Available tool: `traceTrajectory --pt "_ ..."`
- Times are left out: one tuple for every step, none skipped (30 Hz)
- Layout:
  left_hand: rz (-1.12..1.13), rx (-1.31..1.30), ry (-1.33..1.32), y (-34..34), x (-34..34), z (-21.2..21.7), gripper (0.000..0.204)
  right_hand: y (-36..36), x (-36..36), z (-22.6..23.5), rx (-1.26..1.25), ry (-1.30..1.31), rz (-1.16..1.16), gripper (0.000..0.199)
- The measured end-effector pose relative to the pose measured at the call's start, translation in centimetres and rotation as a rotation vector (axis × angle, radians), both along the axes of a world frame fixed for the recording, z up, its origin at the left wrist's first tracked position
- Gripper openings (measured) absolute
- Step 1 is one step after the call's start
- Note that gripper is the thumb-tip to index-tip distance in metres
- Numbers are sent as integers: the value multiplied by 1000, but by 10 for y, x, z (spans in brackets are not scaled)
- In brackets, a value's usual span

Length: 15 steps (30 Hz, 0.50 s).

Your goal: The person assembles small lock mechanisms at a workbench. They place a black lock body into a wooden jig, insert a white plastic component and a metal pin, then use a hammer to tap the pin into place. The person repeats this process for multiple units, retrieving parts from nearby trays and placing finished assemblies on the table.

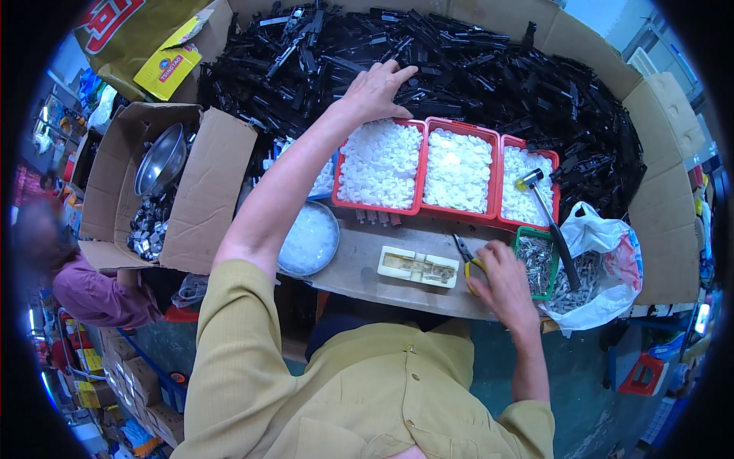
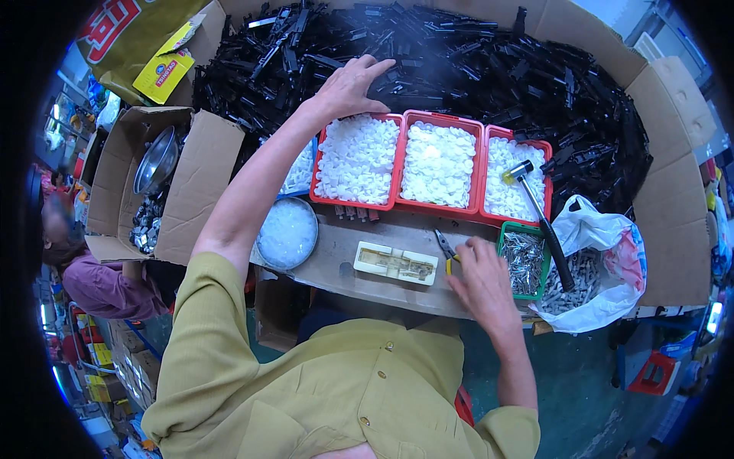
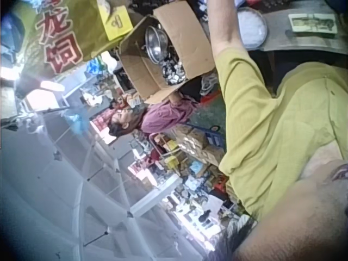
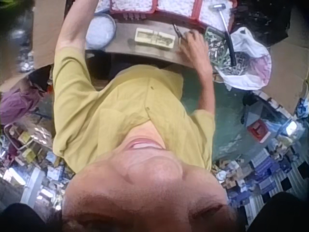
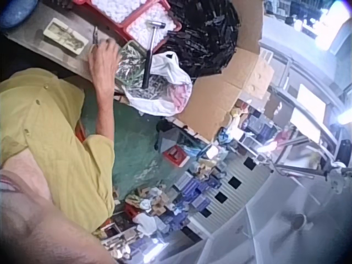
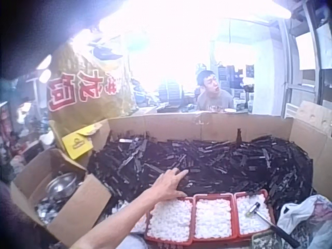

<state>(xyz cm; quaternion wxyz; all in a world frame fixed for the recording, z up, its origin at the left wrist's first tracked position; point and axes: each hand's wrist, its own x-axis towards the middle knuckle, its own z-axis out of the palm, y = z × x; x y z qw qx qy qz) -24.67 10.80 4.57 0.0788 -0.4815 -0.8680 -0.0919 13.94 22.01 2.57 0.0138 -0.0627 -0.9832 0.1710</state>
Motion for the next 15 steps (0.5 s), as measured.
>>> traceTrajectory --pt "-15 9 29 -4 -1 0 81 3 -10 9 20 44 4 45" --pt "-28 18 60 -7 -2 1 75 7 -21 16 40 90 8 44" --pt "-26 26 32 -8 -2 3 68 12 -34 21 52 146 27 40" --pt "-22 33 4 -10 -1 4 61 16 -50 25 65 203 46 36" --pt "-18 40 -24 -12 0 6 54 22 -68 29 76 260 66 33" --pt "-19 70 -35 -13 0 5 51 27 -90 32 30 319 90 24" --pt "-22 98 -44 -14 0 3 48 34 -115 32 -17 379 113 16" --pt "-26 130 -55 -14 -1 0 45 42 -141 29 -21 438 122 11" --pt "-30 130 -53 -14 -1 -1 46 49 -168 26 -25 500 130 7" --pt "-38 131 -51 -13 -1 -2 47 55 -193 25 6 515 118 7" --pt "-35 126 -47 -16 -1 -2 48 58 -217 23 27 530 114 7" --pt "-45 134 -47 -15 1 0 50 63 -235 23 62 507 112 9" --pt "-46 139 -56 -14 2 0 50 67 -252 21 93 483 110 10" --pt "-43 142 -69 -15 2 -1 50 69 -265 19 122 457 113 12" --pt "-40 147 -82 -16 3 -1 50 72 -275 17 170 410 116 13"
